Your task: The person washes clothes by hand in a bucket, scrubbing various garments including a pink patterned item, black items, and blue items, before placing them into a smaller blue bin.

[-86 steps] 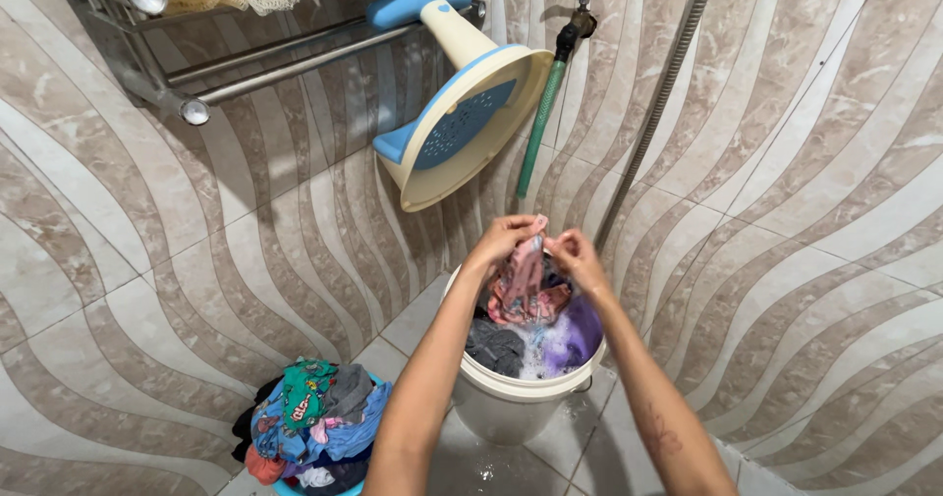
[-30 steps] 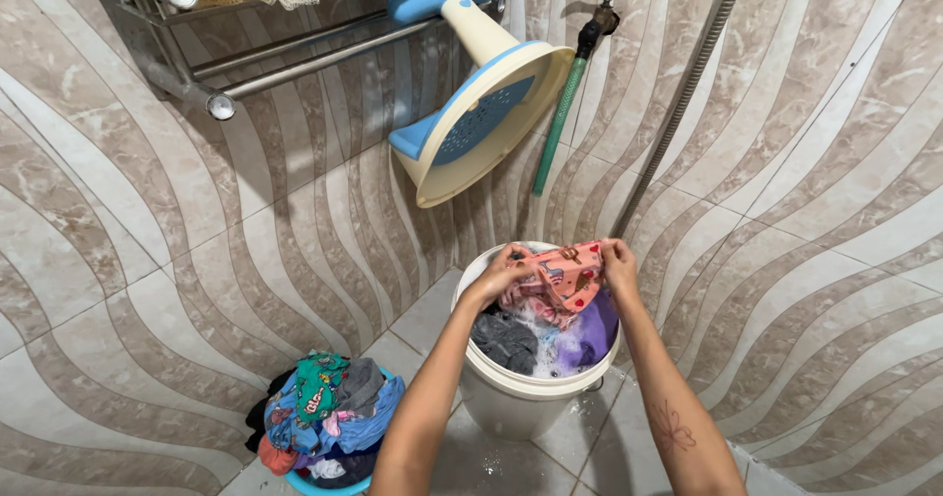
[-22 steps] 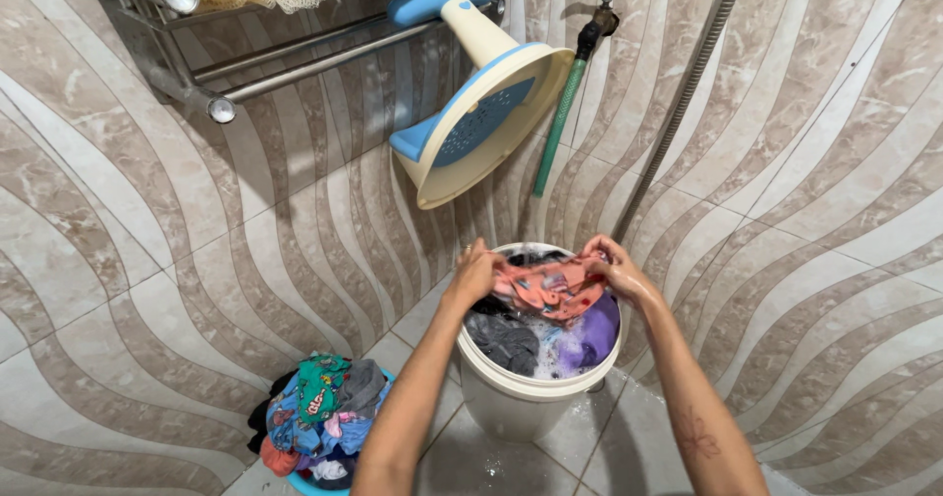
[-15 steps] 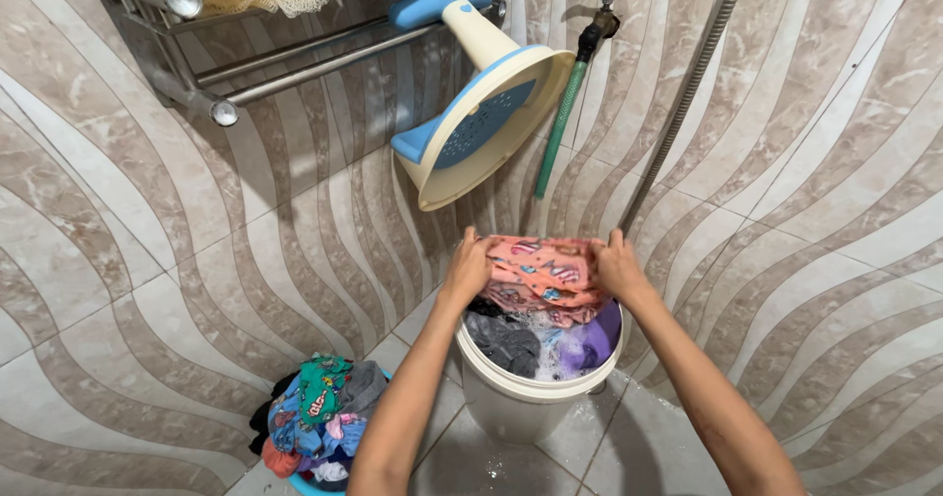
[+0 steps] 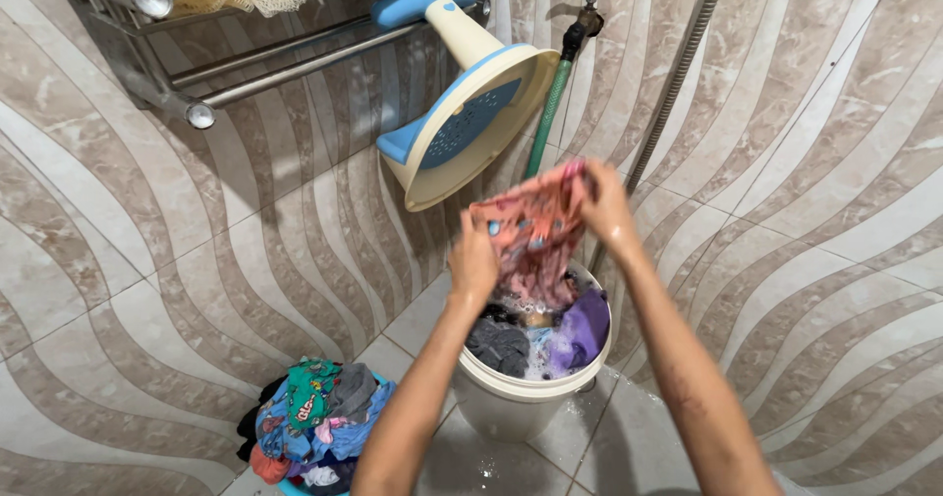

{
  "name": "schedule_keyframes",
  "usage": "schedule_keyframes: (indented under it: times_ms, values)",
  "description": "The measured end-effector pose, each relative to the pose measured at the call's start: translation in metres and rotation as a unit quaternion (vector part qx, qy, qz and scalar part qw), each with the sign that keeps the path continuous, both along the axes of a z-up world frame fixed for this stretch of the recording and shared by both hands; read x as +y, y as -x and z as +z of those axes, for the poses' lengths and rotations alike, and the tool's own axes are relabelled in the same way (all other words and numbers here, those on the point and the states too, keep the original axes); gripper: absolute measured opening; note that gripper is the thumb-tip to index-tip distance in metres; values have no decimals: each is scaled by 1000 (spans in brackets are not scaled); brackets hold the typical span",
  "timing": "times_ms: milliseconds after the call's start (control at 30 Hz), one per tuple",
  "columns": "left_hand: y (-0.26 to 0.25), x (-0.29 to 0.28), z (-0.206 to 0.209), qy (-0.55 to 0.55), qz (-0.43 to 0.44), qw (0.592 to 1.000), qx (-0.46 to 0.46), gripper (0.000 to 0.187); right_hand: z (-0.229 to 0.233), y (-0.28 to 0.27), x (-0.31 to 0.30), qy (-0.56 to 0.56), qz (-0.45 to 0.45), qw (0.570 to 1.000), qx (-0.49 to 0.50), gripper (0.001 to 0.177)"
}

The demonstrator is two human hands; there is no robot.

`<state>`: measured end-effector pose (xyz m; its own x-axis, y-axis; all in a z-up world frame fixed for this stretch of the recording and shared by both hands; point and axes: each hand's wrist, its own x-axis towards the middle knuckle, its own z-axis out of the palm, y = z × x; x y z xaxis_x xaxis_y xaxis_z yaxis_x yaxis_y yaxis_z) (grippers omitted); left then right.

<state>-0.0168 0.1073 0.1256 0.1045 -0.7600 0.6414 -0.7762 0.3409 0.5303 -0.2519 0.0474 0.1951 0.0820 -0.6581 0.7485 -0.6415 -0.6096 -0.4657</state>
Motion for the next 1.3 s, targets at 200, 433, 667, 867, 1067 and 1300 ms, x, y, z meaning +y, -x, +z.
schedule_keyframes:
  times_ms: [200,433,667,867,1067,1300]
  values:
    - [63,-40,-157,-281,3,924,-259,55,-180,-31,19,-359,-77,898,243,57]
    - [96,-62,-207,-434,22,834,-341,53,-267,-53,16,-447,-113,800,384,54]
    - [93,-65,-203,-489,-12,823,-290,45,-256,-62,-9,-509,-59,769,382,44]
    - [78,-58,-211,-475,-44,848,-231,38,-260,-50,-5,-507,-7,780,367,34]
    - [44,-87,-177,-393,-96,907,-119,31,-217,-21,-19,-455,135,825,307,26]
    - [29,-106,-7,-132,-143,981,2,31,-6,-2,-3,-75,-1,987,144,52]
